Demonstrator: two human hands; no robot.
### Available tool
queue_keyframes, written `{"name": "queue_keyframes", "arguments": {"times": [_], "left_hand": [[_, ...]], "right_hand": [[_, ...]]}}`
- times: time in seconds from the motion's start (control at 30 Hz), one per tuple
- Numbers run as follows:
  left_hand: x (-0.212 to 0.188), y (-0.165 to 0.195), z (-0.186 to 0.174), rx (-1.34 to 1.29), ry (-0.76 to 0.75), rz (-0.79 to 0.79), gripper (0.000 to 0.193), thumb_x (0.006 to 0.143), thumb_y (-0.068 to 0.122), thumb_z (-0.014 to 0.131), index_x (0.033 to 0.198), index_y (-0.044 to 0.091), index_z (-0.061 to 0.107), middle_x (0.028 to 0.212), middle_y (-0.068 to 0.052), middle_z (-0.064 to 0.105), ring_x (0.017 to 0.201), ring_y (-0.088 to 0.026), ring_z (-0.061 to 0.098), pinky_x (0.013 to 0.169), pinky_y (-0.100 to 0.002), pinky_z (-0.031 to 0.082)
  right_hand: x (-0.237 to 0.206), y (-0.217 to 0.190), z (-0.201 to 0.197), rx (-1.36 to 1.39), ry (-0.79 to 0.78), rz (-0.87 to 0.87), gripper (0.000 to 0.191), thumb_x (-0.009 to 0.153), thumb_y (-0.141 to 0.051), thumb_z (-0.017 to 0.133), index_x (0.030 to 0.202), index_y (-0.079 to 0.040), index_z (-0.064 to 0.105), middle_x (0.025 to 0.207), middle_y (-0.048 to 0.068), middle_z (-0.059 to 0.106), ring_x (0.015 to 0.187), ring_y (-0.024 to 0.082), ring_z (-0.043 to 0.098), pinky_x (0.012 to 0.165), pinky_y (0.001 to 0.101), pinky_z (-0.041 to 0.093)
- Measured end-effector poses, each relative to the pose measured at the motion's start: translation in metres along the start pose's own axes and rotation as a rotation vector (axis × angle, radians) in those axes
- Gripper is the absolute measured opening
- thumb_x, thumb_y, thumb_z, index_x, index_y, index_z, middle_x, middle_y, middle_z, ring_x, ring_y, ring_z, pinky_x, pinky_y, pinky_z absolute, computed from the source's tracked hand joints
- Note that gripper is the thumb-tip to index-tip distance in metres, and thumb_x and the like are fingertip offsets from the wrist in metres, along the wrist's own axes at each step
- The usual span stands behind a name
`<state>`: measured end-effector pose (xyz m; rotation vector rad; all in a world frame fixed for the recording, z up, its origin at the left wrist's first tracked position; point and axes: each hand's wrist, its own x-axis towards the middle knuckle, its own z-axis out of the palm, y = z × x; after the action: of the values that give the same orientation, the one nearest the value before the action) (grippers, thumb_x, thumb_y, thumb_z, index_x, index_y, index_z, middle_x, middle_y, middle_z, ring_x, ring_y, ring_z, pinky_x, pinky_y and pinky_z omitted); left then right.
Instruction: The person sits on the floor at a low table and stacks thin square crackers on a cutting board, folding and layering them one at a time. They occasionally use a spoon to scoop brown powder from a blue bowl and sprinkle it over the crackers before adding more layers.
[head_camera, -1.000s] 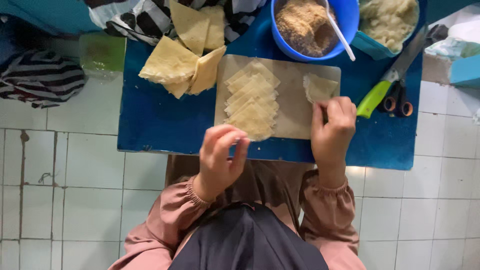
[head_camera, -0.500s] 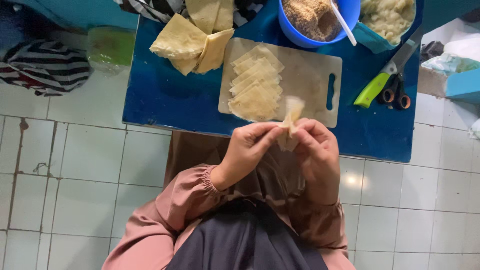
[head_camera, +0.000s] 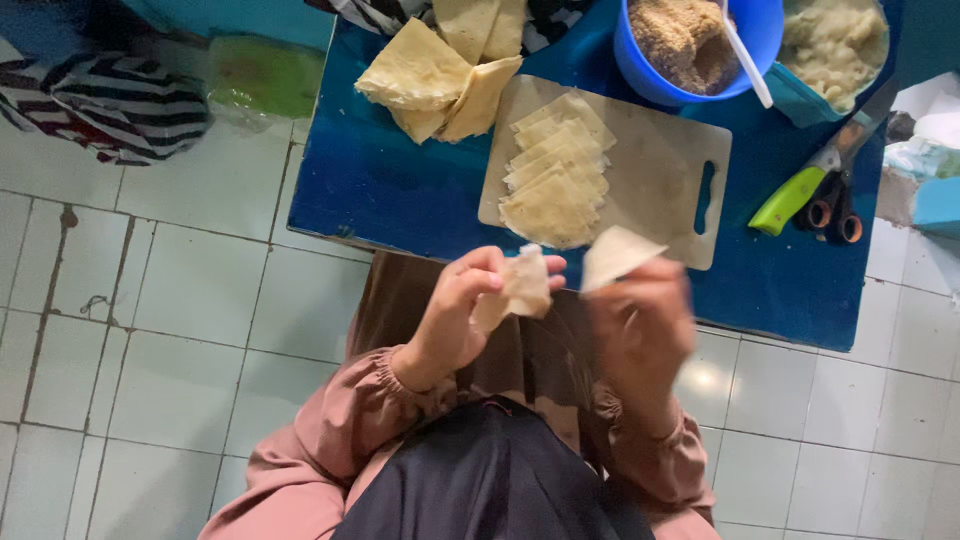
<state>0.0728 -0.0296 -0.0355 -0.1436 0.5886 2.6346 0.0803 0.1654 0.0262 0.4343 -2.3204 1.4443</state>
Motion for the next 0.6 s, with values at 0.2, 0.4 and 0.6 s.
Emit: {"name": "queue_keyframes", "arguments": {"times": [0.2,0.4,0.6], "left_hand": [[0.004,-0.025,-0.014,0.161,0.147,0.057,0.016,0.1,0.011,0.071,0.096,0.008,0.056,0.087,-0.001,0.063,0.074,-0.005,0.055,0.063,-0.021,0.042],[0.0,-0.029,-0.012,0.473,0.121,0.25,0.016,0.101,0.009,0.072,0.1,0.006,0.057,0.095,0.003,0.064,0.087,-0.002,0.057,0.077,-0.019,0.048],[0.004,-0.013,0.005,0.685,0.226,0.268,0.022,0.094,0.008,0.078,0.099,0.005,0.057,0.092,0.001,0.07,0.084,-0.002,0.063,0.071,-0.023,0.052]], "right_hand": [[0.004,-0.023,0.017,0.071,-0.07,0.128,0.022,0.101,-0.023,0.065,0.114,-0.005,0.065,0.125,0.011,0.065,0.114,0.02,0.064,0.098,0.0334,0.052],[-0.003,-0.002,0.014,0.454,-0.019,0.786,0.018,0.093,-0.007,0.074,0.108,0.003,0.069,0.102,0.01,0.072,0.091,0.011,0.068,0.078,0.0247,0.056],[0.001,-0.002,0.007,0.217,-0.072,0.635,0.009,0.093,0.004,0.074,0.101,0.003,0.07,0.098,0.004,0.068,0.086,0.007,0.064,0.074,0.0199,0.052]]}}
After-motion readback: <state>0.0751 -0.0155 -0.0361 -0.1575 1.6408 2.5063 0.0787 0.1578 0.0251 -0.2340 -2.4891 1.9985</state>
